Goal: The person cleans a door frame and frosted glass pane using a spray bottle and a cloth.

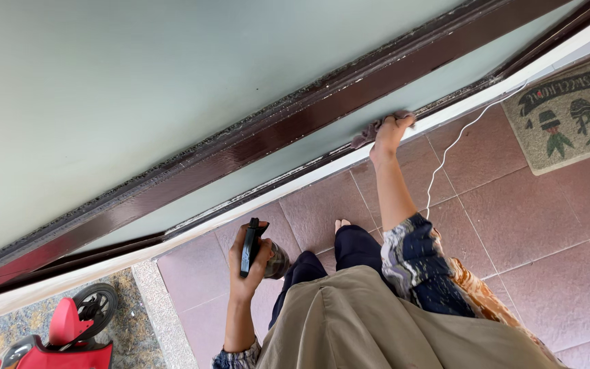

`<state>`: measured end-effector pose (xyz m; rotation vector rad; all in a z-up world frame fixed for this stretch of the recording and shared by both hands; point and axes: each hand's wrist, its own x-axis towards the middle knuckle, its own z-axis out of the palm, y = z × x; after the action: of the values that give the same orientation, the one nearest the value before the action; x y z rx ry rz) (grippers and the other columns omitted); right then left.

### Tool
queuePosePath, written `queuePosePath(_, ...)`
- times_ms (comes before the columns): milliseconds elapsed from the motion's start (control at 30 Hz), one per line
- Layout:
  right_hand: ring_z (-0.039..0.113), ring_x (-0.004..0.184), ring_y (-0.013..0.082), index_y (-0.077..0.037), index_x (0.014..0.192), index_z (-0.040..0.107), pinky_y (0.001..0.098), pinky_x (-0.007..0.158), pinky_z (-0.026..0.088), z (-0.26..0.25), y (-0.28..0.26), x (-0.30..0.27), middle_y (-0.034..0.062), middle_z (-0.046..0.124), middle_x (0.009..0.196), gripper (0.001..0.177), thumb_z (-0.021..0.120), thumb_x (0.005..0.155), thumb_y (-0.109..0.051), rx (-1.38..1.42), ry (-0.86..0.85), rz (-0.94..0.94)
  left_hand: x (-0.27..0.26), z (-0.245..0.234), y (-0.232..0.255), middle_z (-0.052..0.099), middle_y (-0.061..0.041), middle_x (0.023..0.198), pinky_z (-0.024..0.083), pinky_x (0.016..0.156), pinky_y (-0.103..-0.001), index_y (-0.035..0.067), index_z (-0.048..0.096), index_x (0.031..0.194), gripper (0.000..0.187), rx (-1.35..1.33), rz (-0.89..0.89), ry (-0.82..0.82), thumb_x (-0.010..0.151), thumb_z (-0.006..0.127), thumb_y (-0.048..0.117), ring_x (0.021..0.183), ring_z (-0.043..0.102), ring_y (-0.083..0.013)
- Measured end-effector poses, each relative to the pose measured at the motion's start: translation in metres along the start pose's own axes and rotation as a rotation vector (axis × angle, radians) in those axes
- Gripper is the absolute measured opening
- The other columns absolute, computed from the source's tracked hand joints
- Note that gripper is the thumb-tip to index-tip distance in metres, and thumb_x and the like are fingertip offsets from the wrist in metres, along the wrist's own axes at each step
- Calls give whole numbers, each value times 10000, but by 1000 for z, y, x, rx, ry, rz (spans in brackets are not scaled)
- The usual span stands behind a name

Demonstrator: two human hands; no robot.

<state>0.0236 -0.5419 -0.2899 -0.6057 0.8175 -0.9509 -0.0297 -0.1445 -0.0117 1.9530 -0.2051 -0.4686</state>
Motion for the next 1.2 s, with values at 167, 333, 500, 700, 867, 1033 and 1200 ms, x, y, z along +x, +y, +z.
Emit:
queuePosePath(167, 633, 810, 199, -23, 1306, 333, 344, 711, 564, 10, 39, -55, 150, 605, 1042, 387, 389, 967, 157, -211, -127, 325, -3, 2, -3, 583, -11, 685, 469, 597, -263, 38, 658, 1187, 319, -27, -1, -8, 870, 625, 43, 636, 578, -86)
queuePosePath(333, 677, 884, 197, -4, 1324, 355, 326, 745, 592, 38, 62, -122, 166, 612, 1088, 447, 454, 931, 186, -172, -338, 2, -2, -4, -6, 563, -7, 702, 460, 612, -260, 32, 660, 1196, 316, -36, 16, -5, 882, 628, 34, 655, 563, -81)
queuePosePath(500, 620, 745, 177, -25, 1531, 209, 279, 580, 572, 41, -15, -95, 227, 604, 1052, 564, 295, 1073, 292, 547, -889, -435, 5, -3, -4, 570, -4, 705, 458, 603, -259, 34, 663, 1196, 317, -12, 20, 5, 880, 630, 27, 653, 568, -77)
queuePosePath(700, 565, 903, 141, -89, 1418, 303, 258, 757, 565, 5, -35, 11, 170, 493, 1213, 533, 351, 957, 175, -451, 5, -445, 11, 3, 3, 582, -3, 687, 480, 602, -255, 43, 662, 1194, 329, -6, 7, 3, 869, 618, 26, 635, 588, -79)
queuePosePath(867, 554, 545, 172, -103, 1246, 281, 259, 411, 528, 13, -15, -28, 152, 546, 941, 408, 338, 911, 123, -320, 0, 229, 7, 1, 3, 580, -8, 663, 453, 585, -256, 36, 667, 1183, 313, 4, 14, -12, 873, 623, 24, 619, 562, -80)
queuePosePath(1033, 502, 589, 236, -90, 1312, 183, 331, 437, 461, 25, 34, -87, 270, 558, 956, 362, 344, 1010, 26, -358, -239, 452, 7, -3, -1, 574, -9, 680, 448, 591, -260, 32, 661, 1190, 311, -42, 54, -24, 881, 624, 24, 632, 558, -79)
queuePosePath(1200, 570, 1202, 247, 15, 1375, 301, 491, 1108, 453, 45, 48, -150, 164, 513, 1244, 519, 474, 922, 198, -367, -437, 4, 11, -5, 5, 590, -14, 665, 462, 586, -265, 40, 660, 1189, 322, -12, 7, -1, 870, 615, 28, 618, 574, -86)
